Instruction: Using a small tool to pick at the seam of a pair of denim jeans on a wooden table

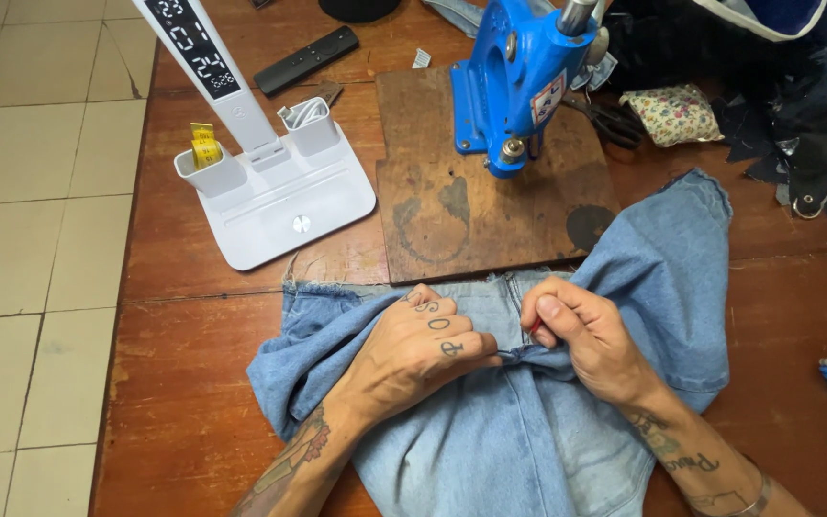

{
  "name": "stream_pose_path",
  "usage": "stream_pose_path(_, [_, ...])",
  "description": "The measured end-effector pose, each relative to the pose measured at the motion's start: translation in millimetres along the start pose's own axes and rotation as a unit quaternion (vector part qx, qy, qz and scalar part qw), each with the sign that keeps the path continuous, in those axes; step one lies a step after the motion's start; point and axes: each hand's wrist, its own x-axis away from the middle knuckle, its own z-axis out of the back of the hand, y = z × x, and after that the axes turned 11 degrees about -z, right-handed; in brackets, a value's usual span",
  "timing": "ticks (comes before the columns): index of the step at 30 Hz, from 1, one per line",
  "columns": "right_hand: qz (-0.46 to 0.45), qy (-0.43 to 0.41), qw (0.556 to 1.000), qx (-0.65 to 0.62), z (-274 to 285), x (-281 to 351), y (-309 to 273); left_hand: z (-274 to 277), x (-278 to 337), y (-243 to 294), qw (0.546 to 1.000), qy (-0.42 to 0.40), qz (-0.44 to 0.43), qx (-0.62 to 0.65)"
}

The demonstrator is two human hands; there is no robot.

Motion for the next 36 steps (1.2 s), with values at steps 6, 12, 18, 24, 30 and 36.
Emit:
stream_pose_path(6, [-0.009, -0.005, 1.0, -0.013, -2, 1, -2, 2, -2, 2, 1.0, -0.003, 0.011, 0.012])
stream_pose_path(12, [-0.003, -0.004, 1.0, -0.02, 1, 2, 5, 1, 2, -1, 1.0, -0.007, 0.007, -0.002])
stream_pose_path(18, [0.002, -0.003, 1.0, -0.022, 0, 1, 1, -1, 4, -2, 1.0, -0.008, 0.008, -0.003])
stream_pose_path(24, [-0.004, 0.004, 1.0, -0.009, -1, 1, -2, 0, 1, 0, 1.0, -0.009, 0.008, -0.008])
stream_pose_path(30, [-0.006, 0.015, 1.0, 0.004, 0, 0, 3, -2, 4, -1, 1.0, -0.009, 0.006, -0.02])
stream_pose_path(36, [-0.009, -0.026, 1.0, -0.006, -1, 0, -10, -3, 5, -1, 1.0, -0.003, 0.001, -0.025])
